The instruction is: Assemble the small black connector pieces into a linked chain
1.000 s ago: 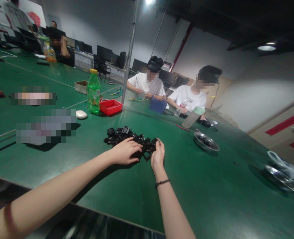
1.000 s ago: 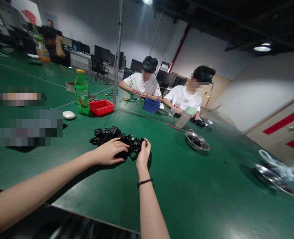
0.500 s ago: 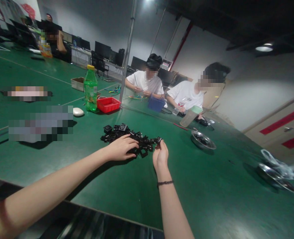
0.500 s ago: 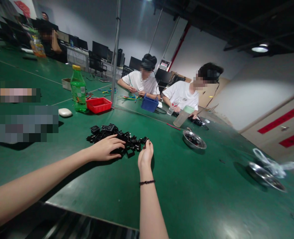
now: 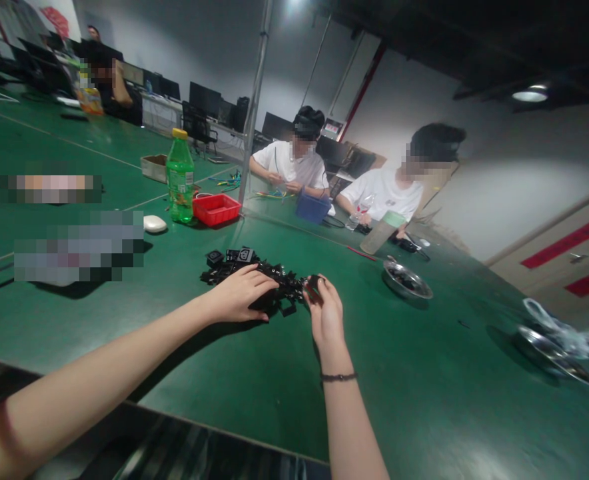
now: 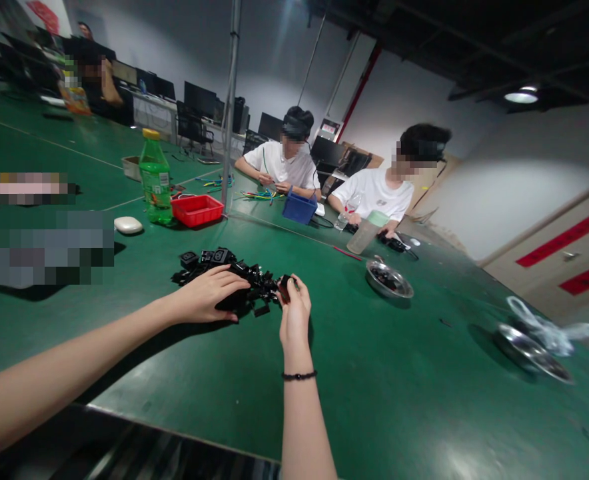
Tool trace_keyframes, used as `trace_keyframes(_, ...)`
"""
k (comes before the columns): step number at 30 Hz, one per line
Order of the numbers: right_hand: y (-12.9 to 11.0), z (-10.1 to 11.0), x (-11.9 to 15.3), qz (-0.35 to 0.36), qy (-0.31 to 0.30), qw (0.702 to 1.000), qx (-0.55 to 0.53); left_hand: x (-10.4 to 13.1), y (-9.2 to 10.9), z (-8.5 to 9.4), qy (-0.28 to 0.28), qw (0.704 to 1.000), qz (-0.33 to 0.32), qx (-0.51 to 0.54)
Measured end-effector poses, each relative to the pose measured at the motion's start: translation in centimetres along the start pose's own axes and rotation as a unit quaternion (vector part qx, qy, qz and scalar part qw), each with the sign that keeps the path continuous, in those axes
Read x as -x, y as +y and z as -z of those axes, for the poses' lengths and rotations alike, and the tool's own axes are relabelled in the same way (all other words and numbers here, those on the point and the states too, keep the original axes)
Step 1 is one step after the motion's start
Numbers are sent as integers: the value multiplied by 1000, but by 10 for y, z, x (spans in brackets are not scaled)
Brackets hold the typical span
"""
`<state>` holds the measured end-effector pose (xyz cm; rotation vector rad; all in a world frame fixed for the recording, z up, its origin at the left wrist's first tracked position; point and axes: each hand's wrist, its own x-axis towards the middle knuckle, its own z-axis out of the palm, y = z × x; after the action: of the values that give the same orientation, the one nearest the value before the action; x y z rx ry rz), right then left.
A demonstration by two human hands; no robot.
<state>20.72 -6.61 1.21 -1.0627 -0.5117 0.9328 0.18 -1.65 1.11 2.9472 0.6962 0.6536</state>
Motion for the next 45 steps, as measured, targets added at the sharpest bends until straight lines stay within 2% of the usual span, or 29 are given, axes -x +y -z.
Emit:
trace_keyframes(7, -3, -1, 4, -16, -19, 999, 22, 4, -4, 26, -22, 999, -23, -26)
trace_keyframes(16, -3, -8, 8, -45, -9, 997, 69, 11, -19, 53, -67, 994, 55, -61)
trace_keyframes(22, -1, -5, 10, -84, -49, 990, 104, 13, -25, 61, -98, 991, 90, -32)
trace_keyframes(30, 0, -4, 11, -118, -95, 981, 123, 13, -22, 63, -119, 986, 114, -12)
trace_keyframes(45, 1, -12, 14, -123, -80, 982, 116, 11, -14, 51, -145, 985, 90, -27)
